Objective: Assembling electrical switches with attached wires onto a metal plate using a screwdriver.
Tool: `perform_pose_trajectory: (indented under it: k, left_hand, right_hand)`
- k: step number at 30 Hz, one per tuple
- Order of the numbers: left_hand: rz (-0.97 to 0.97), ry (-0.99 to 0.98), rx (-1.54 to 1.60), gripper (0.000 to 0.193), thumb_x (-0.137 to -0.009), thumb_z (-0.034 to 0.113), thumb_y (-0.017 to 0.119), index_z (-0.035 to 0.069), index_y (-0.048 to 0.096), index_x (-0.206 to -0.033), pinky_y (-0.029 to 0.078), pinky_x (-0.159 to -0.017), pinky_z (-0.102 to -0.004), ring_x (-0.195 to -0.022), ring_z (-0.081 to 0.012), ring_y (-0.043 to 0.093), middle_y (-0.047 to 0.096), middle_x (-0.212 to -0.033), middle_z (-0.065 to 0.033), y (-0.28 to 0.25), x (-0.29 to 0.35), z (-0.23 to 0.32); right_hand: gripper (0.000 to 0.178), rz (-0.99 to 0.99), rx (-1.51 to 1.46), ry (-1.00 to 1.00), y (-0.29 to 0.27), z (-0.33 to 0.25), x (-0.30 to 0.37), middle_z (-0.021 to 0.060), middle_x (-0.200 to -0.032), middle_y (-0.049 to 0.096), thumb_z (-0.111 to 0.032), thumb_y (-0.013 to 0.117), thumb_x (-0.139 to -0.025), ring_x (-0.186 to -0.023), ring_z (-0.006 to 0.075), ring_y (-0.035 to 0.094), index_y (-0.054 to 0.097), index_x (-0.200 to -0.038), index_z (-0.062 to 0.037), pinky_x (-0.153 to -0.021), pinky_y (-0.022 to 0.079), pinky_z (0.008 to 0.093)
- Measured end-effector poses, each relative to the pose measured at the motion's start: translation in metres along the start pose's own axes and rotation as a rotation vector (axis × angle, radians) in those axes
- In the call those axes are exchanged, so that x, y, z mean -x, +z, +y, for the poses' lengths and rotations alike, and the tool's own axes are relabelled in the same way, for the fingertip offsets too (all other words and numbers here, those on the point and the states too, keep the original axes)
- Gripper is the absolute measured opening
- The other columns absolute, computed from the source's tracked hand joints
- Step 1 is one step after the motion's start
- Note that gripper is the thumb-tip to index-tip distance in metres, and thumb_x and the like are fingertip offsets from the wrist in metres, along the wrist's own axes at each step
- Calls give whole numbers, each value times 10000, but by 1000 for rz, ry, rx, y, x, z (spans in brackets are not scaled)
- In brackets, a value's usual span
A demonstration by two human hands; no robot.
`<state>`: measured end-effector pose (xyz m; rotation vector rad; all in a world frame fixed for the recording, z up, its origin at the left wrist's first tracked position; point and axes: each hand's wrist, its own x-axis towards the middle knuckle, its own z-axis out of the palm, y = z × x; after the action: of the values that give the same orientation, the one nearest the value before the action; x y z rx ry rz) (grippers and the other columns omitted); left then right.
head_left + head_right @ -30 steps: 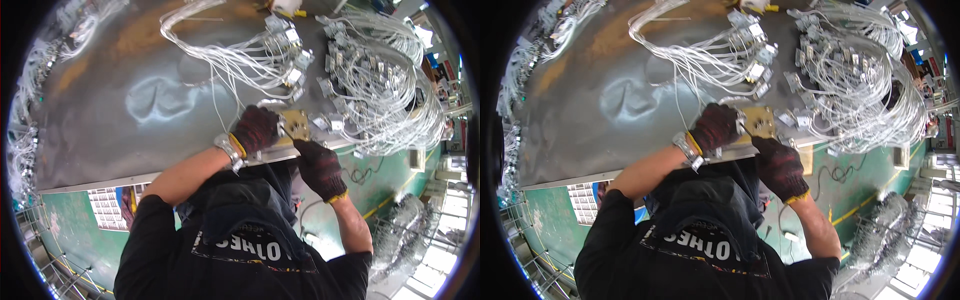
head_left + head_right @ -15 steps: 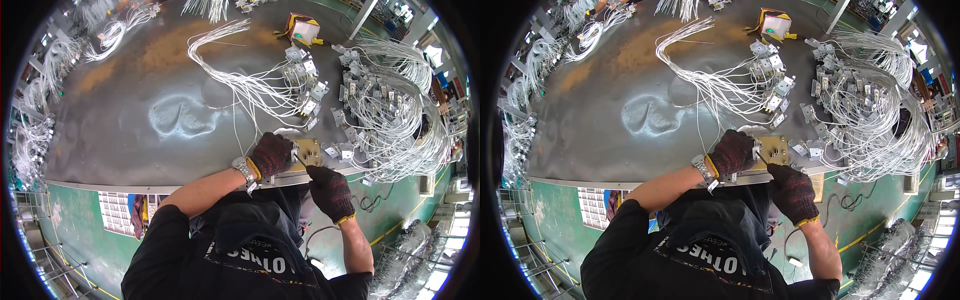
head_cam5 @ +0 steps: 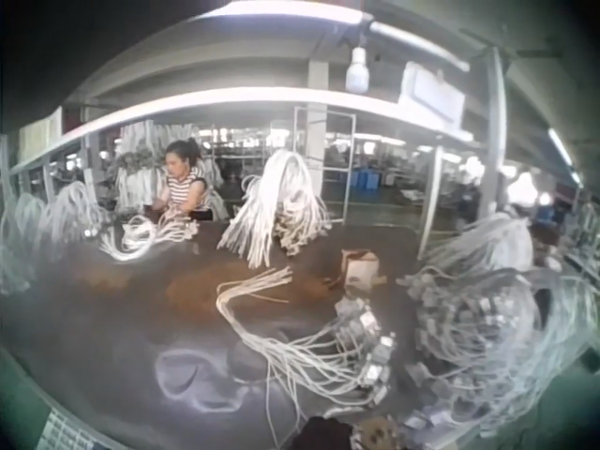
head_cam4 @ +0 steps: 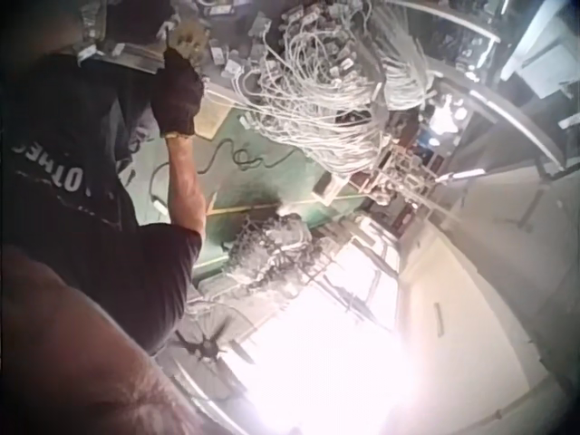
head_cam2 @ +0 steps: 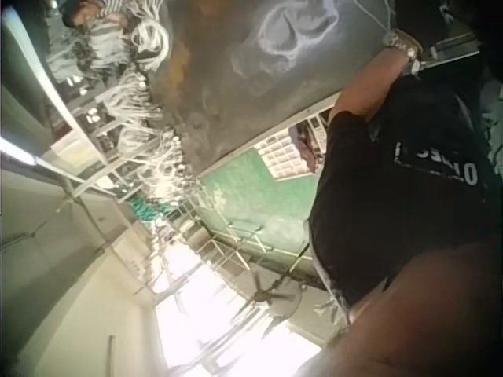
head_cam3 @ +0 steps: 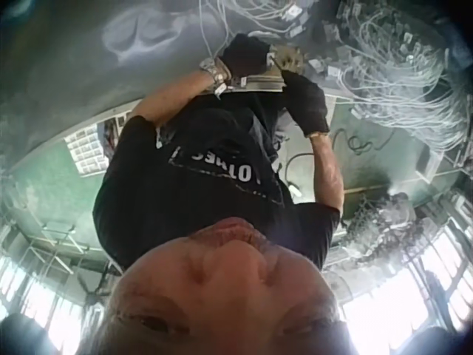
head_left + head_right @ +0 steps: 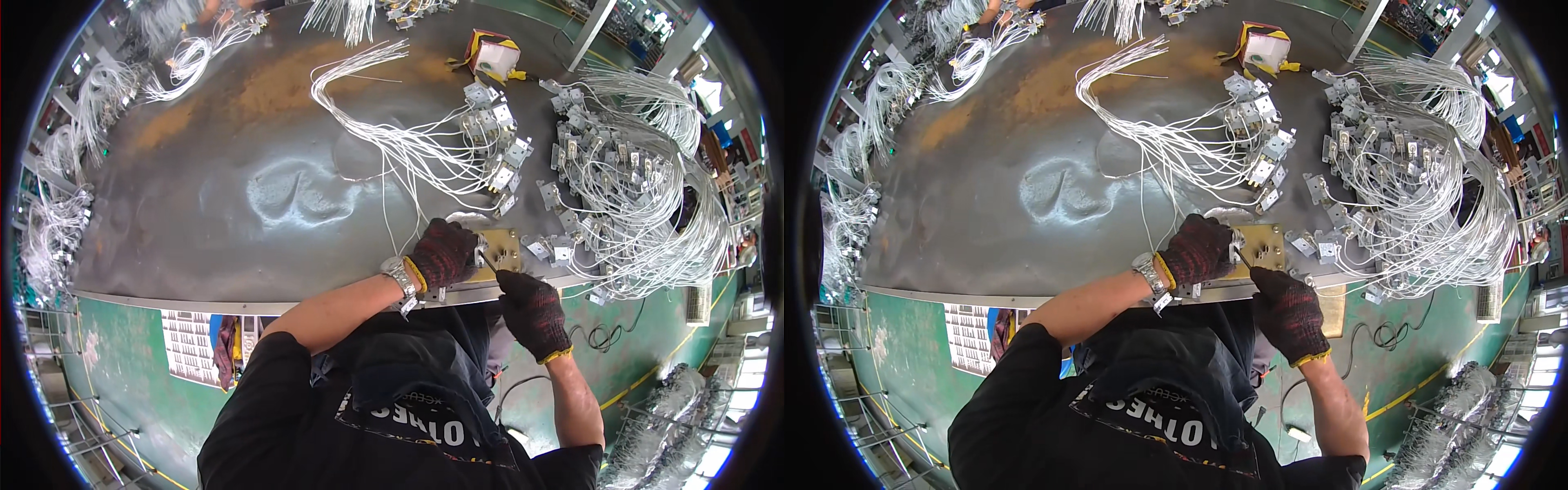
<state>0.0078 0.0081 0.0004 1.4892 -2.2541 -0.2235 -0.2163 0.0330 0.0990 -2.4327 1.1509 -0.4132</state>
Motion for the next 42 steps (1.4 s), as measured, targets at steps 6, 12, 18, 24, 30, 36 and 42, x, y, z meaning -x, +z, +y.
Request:
perform_pose_trajectory:
  k: [6,12,18,24,30,36,42]
  left_hand:
    - [-2,-34,56,421,-782,467,796,144,726,-1042,514,-888,-453,-997,-307,688,725,-1007,-79,0,8,5]
    - [14,-26,87,398,-755,432,786,180,728,-1057,494,-863,-461,-1003,-292,677,711,-1018,-57,-4,13,3]
    - [93,36,307,424,-710,348,833,118,727,-1051,526,-825,-496,-890,-387,678,711,-940,-144,-22,24,-7]
    - [-454,21,271,501,-822,562,765,109,730,-1032,531,-823,-463,-882,-378,688,718,-904,-164,-68,32,-9]
    - [-549,-99,114,588,-832,628,727,59,704,-976,537,-747,-491,-805,-373,699,716,-831,-152,-62,39,-9]
    - [-130,-120,-167,636,-738,576,783,24,687,-1039,517,-768,-512,-879,-373,651,692,-971,-190,-43,32,-5]
    - [-186,-181,-237,896,-741,489,825,23,513,-1440,500,-872,-475,-974,-348,642,663,-1118,-164,-37,17,-8]
  right_hand:
    - [377,-30,-393,247,-2,8,7,147,-1003,760,-20,715,-840,-909,183,742,711,-1217,-32,-810,582,325]
    - [410,57,-242,209,-8,14,7,59,-887,720,-43,756,-819,-804,99,650,695,-1224,-32,-762,537,268]
    - [308,115,-247,211,24,46,-29,65,-817,666,-151,739,-843,-763,150,617,726,-1127,-32,-725,519,313]
    - [483,265,-282,339,50,90,-88,160,-932,702,-234,719,-868,-815,280,679,653,-1312,-56,-728,542,395]
    - [493,101,-135,406,56,99,-125,145,-874,729,-198,684,-878,-627,204,680,645,-1345,-46,-594,548,377]
    - [432,27,-10,265,52,77,-112,197,-1037,746,-368,667,-917,-939,359,735,689,-1235,-78,-827,577,464]
    - [254,-95,-588,467,47,71,-104,101,-841,693,-112,641,-892,-633,166,675,675,-1136,-46,-516,533,324]
